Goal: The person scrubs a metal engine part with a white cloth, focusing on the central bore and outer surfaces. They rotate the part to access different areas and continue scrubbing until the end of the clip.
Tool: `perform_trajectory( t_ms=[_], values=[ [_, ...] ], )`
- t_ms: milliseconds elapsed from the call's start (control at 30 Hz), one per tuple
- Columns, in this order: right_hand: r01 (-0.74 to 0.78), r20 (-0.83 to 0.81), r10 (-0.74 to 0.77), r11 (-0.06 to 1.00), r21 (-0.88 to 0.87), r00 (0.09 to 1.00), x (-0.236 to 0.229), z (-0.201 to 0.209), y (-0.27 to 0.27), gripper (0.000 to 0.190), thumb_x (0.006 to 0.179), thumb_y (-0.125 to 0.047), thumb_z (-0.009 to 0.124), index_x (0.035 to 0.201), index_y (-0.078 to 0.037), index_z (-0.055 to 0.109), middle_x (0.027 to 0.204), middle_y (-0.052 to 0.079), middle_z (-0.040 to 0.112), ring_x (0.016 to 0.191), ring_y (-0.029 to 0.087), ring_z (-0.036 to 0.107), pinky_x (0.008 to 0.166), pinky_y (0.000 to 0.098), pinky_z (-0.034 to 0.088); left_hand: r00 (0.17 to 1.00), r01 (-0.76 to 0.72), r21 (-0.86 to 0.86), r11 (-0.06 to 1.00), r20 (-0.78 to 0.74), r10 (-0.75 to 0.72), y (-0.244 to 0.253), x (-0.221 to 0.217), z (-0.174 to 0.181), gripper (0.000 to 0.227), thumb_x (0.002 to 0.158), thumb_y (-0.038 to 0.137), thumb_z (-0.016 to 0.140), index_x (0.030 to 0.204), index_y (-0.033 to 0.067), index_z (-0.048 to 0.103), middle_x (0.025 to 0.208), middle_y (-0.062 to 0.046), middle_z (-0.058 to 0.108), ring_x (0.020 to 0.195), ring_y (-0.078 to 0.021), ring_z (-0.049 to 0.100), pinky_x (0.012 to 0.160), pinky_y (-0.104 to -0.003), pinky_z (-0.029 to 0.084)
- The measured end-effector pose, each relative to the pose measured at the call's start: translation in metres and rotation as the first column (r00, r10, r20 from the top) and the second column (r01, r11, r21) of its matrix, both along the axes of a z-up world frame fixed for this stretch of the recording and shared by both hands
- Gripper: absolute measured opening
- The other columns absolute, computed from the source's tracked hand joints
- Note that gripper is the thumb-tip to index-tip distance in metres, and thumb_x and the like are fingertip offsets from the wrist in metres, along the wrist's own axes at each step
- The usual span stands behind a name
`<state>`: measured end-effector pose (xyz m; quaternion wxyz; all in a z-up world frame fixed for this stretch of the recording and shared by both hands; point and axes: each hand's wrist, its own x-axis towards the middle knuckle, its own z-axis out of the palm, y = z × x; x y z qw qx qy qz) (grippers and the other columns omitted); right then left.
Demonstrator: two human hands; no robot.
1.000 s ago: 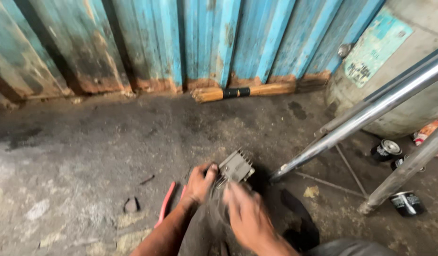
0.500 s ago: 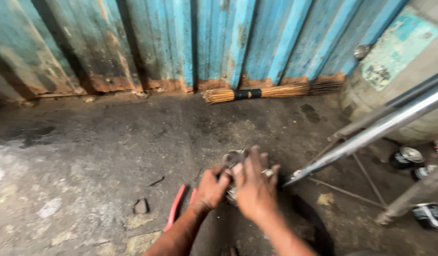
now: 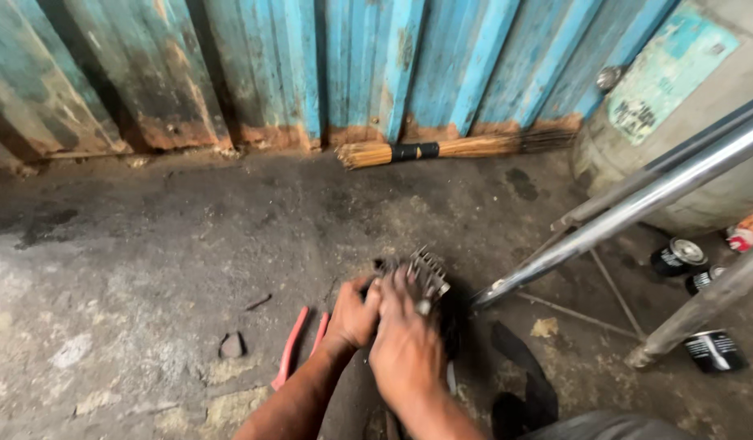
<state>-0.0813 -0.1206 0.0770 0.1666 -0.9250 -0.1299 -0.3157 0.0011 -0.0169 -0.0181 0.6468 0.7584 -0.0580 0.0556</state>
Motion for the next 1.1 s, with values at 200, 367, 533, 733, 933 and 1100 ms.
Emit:
perform_trajectory(
  t_ms=[200,367,533,733,933,1100],
  values=[
    [-0.047,-0.795,-0.038,0.995,-0.084,0.605,-0.035,0.037,-0.05,0.026,0.1,-0.03,0.055,0.123,-0.023,0.064,0.107,0.013,0.075,0.103,0.036,0.069,0.089,0.0485,0.054,1.0,-0.027,0.148,0.989,0.011,0.026,0.001,-0.004,0.011,0.046,0.095,0.038,0.054,0.097,-0.0048,0.069,0.088,-0.026,0.07,0.083,-0.0218,0.066,0.086,-0.04,0.052],
    [-0.177,-0.722,-0.304,0.843,-0.508,0.621,-0.004,0.017,-0.153,0.042,0.084,-0.028,0.066,0.126,-0.026,0.066,0.129,0.011,0.067,0.122,0.033,0.061,0.102,0.0507,0.047,0.998,0.054,0.12,0.991,0.017,-0.057,0.008,-0.005,0.02,0.044,0.094,0.04,0.052,0.094,-0.0022,0.066,0.082,-0.024,0.068,0.078,-0.0254,0.064,0.081,-0.041,0.052],
    [0.207,-0.859,-0.158,0.976,-0.062,0.487,-0.016,-0.051,-0.107,0.045,0.09,-0.026,0.063,0.135,-0.021,0.059,0.126,0.012,0.066,0.12,0.032,0.063,0.104,0.0478,0.047,0.996,0.08,0.12,0.99,0.018,-0.083,0.01,-0.004,0.026,0.042,0.093,0.039,0.052,0.092,-0.0007,0.065,0.079,-0.022,0.068,0.075,-0.0251,0.062,0.077,-0.042,0.051],
    [-0.09,-0.99,0.129,0.988,0.123,0.058,-0.034,-0.06,-0.055,0.049,0.098,-0.024,0.06,0.146,-0.015,0.051,0.123,0.015,0.066,0.118,0.03,0.064,0.106,0.0444,0.048,0.995,0.097,0.117,0.988,-0.017,-0.096,0.008,-0.003,0.027,0.043,0.092,0.04,0.052,0.093,-0.0007,0.067,0.078,-0.021,0.068,0.076,-0.0278,0.063,0.077,-0.043,0.052],
    [0.033,-0.543,0.71,0.594,0.804,0.448,0.0,0.032,-0.117,0.016,0.085,-0.003,0.076,0.089,0.003,0.062,0.09,0.019,0.081,0.091,0.026,0.078,0.08,0.0392,0.061,0.995,0.1,0.124,0.987,0.01,-0.102,0.013,0.0,0.024,0.045,0.093,0.042,0.053,0.093,-0.0012,0.067,0.08,-0.019,0.069,0.077,-0.0244,0.065,0.079,-0.042,0.052],
    [0.186,-0.59,0.38,0.709,0.68,0.712,0.05,0.029,-0.13,0.022,0.088,-0.004,0.062,0.11,-0.004,0.064,0.107,0.01,0.079,0.092,0.026,0.076,0.079,0.0353,0.064,0.992,0.109,0.111,0.988,-0.076,-0.101,0.012,0.001,0.018,0.046,0.091,0.043,0.053,0.095,-0.0007,0.066,0.077,-0.021,0.069,0.076,-0.0257,0.064,0.077,-0.042,0.053]
  ],
)
